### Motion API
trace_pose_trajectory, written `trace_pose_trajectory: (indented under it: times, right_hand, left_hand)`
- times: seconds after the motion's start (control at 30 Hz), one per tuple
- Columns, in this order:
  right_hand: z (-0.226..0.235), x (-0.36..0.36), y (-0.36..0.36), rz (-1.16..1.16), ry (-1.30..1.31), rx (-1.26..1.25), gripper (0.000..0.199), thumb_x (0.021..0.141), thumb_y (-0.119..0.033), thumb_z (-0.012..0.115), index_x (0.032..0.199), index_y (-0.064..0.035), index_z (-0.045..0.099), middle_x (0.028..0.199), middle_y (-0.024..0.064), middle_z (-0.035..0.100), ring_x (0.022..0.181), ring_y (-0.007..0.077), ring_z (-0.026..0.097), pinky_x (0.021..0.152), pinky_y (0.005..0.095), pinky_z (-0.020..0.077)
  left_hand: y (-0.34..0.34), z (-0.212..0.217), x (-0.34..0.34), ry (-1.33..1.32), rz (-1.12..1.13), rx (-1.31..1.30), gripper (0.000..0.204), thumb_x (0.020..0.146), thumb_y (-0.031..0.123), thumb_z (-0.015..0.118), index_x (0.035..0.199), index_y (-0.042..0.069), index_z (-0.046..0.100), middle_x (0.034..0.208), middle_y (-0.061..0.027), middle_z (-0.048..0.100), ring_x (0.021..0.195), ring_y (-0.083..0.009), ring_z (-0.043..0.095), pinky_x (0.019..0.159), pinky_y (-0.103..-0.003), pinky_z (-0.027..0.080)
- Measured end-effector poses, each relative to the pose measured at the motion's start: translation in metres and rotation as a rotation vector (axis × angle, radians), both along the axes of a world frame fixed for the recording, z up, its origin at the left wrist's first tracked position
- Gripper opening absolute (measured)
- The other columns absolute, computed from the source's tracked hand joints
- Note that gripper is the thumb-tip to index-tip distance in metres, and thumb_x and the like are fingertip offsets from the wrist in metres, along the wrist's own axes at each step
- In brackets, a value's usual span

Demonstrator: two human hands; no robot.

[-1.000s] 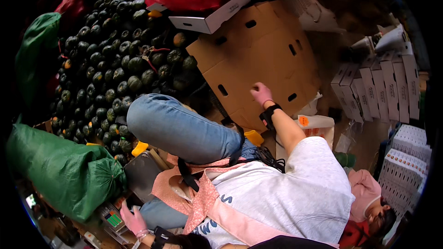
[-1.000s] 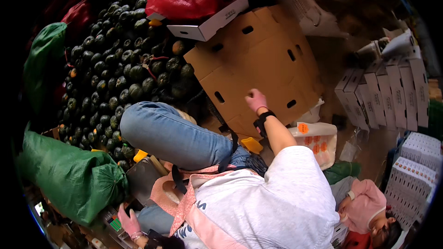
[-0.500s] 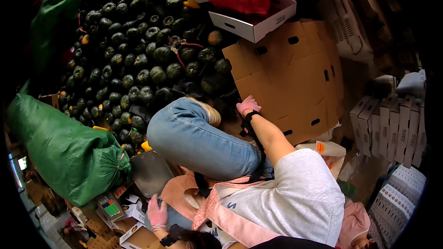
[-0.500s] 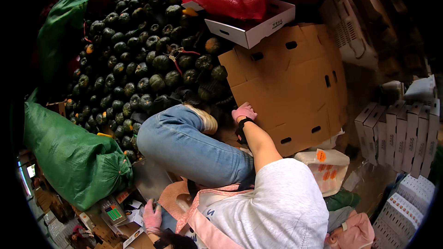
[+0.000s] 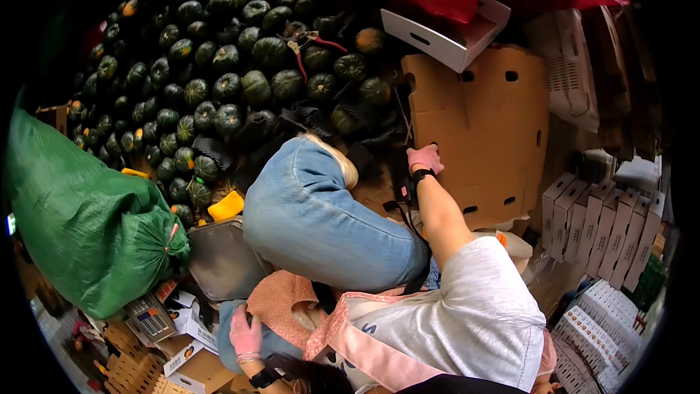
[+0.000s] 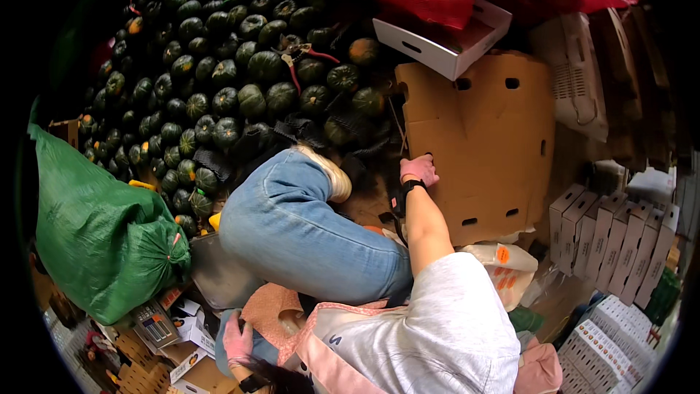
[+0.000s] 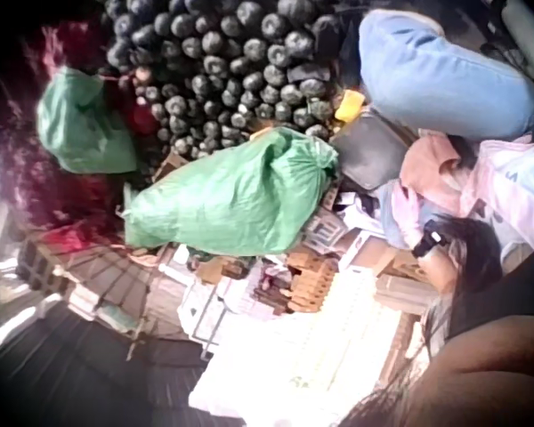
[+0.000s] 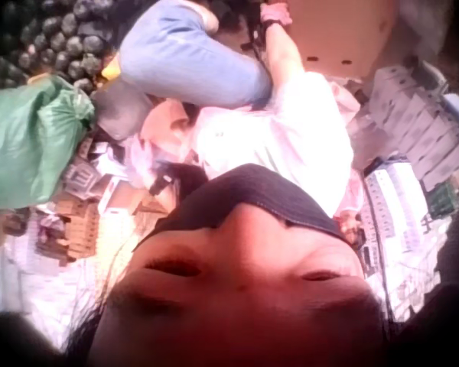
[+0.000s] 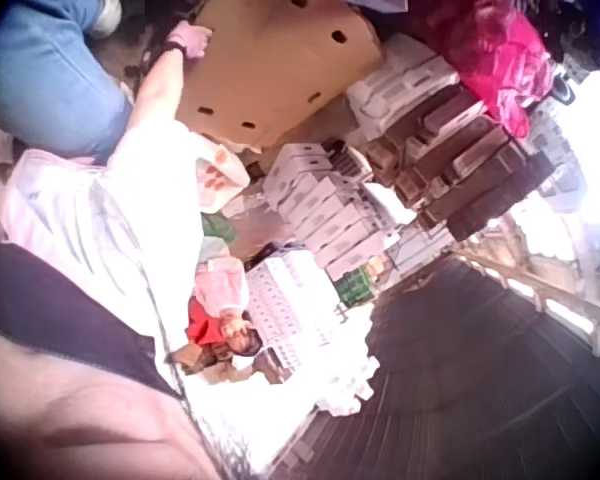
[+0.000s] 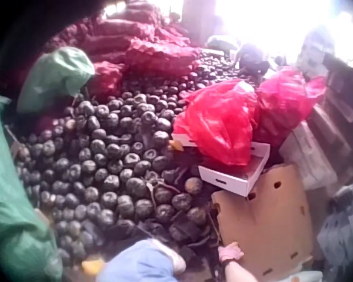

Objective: The person assembles cardboard shipping boxes by folding the flaps and pressing the joints together by hand, while sitting amidst large piles of produce.

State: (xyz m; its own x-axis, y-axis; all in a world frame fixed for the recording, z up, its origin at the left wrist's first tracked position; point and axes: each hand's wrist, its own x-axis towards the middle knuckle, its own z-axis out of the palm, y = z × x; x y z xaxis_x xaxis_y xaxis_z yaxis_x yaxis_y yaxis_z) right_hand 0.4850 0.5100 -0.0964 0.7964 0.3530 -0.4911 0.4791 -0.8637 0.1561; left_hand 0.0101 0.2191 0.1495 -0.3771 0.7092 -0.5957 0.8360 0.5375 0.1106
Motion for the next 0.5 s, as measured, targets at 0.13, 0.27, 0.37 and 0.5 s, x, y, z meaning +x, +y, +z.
trace_pose_trajectory:
  times: [0.13,0.27,0.37,0.5]
  right_hand:
    - [-0.025,-0.002,0.004,-0.263,-0.017,0.062,0.051,0.078,-0.032,0.073,0.124,-0.0135,0.059,0.124,0.0086,0.065,0.119,0.0235,0.058,0.102,0.0393,0.0387]
    - [-0.03,0.003,0.001,-0.034,0.008,0.088,0.042,0.08,-0.033,0.071,0.117,-0.0142,0.063,0.117,0.0118,0.069,0.11,0.0272,0.064,0.099,0.0426,0.0379]
    - [-0.004,0.012,-0.008,0.042,0.003,0.041,0.051,0.078,-0.045,0.074,0.115,-0.011,0.065,0.118,0.0123,0.068,0.11,0.03,0.064,0.098,0.0444,0.0406]
    - [0.047,0.025,-0.017,0.174,0.025,0.04,0.058,0.075,-0.051,0.075,0.112,-0.0072,0.067,0.118,0.0164,0.068,0.11,0.0334,0.064,0.094,0.0465,0.0474]
  left_hand:
    - [-0.005,-0.01,0.008,-0.097,0.105,-0.056,0.046,0.085,0.025,0.065,0.127,0.009,0.057,0.11,-0.0163,0.064,0.101,-0.0348,0.062,0.088,-0.044,0.048]
    - [-0.01,-0.013,0.007,-0.134,0.084,-0.002,0.045,0.085,0.023,0.064,0.126,0.008,0.058,0.106,-0.0153,0.065,0.1,-0.0327,0.063,0.087,-0.042,0.049]
    - [-0.008,-0.018,0.0,-0.142,0.103,0.007,0.045,0.084,0.024,0.065,0.126,0.008,0.059,0.106,-0.0147,0.065,0.099,-0.0321,0.063,0.087,-0.042,0.049]
    - [0.001,-0.028,-0.009,-0.123,0.018,0.033,0.044,0.084,0.025,0.065,0.125,0.009,0.059,0.107,-0.015,0.065,0.1,-0.0337,0.061,0.088,-0.043,0.049]
